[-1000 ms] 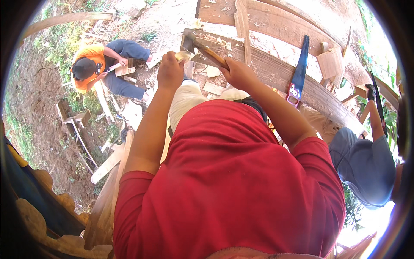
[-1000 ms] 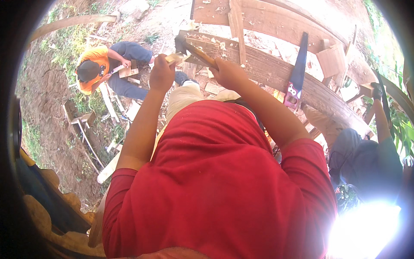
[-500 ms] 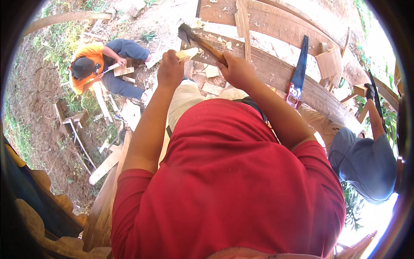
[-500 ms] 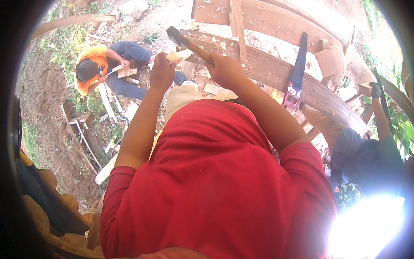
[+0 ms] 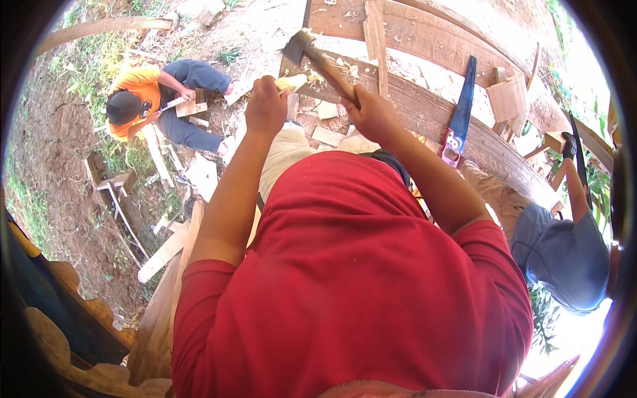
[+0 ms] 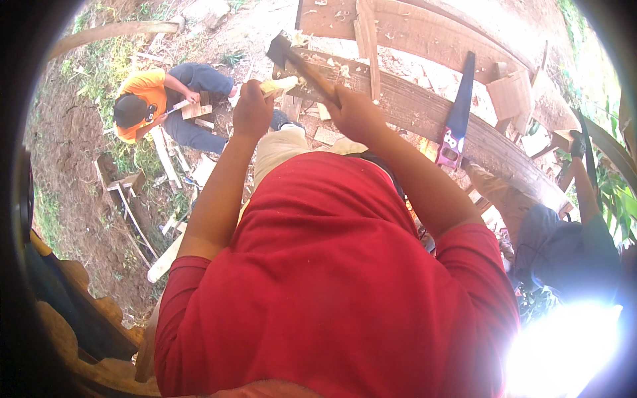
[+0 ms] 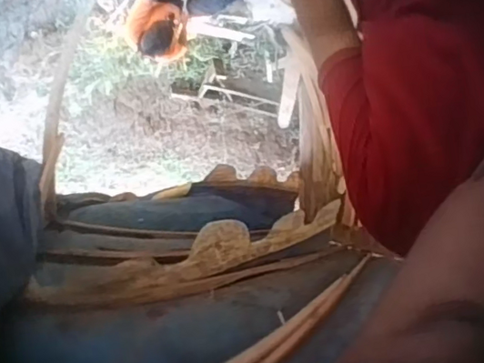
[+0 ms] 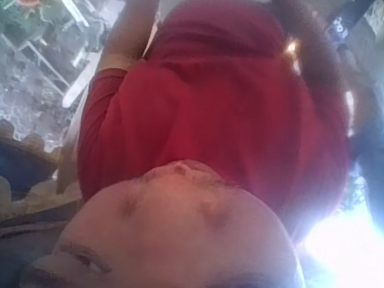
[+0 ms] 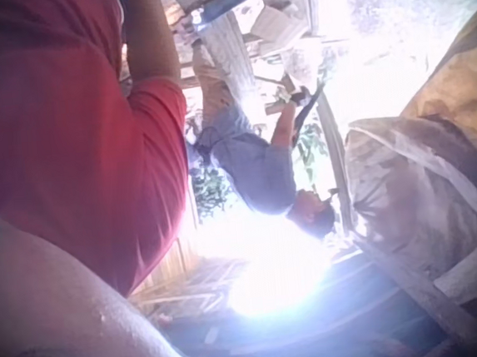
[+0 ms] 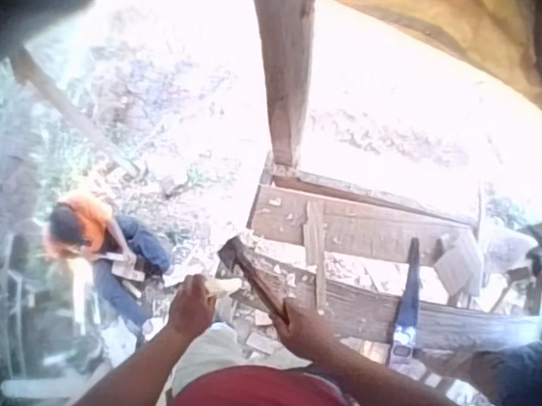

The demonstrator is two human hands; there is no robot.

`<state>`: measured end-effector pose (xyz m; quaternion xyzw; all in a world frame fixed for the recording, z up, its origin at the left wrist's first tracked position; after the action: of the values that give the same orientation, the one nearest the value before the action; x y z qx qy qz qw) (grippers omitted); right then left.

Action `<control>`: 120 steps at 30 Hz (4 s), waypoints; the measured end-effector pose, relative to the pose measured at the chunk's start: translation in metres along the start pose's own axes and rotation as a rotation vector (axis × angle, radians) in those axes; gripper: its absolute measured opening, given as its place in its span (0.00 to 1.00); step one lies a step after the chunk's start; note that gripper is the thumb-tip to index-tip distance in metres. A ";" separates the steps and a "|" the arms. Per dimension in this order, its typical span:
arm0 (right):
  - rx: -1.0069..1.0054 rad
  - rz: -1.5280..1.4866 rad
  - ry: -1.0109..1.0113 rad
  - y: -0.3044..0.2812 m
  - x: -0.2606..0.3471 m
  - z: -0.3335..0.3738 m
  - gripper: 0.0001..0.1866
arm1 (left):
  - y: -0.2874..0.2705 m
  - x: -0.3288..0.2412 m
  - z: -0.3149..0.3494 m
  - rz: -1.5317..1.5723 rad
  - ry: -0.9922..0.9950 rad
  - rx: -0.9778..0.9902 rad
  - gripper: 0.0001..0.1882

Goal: The person shapes a piece of wood using a small hatchet, shaving off layers while holding and rotating the wood in their other hand.

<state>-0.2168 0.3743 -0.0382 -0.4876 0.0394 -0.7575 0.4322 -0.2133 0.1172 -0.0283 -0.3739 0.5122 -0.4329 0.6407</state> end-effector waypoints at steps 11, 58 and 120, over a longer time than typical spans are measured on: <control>-0.082 -0.129 -0.008 -0.003 -0.009 -0.007 0.20 | -0.001 0.002 0.001 -0.003 -0.046 -0.003 0.22; -0.048 0.131 -0.041 0.018 -0.001 -0.026 0.17 | 0.002 0.030 0.014 0.068 -0.136 -0.040 0.24; -0.039 0.104 -0.095 0.010 0.025 -0.013 0.16 | 0.001 0.022 -0.003 0.037 -0.002 -0.035 0.24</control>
<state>-0.2240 0.3458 -0.0322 -0.5287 0.0590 -0.7093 0.4625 -0.2140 0.0970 -0.0368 -0.3758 0.5259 -0.4116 0.6425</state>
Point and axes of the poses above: each hand's wrist, its own z-axis away from the middle knuckle, its own y-axis out of the palm, x = y × z, the point moved 8 cm from there along -z, towards the middle knuckle, and after that the axes turned 3 degrees about y, right-handed, at the moved point
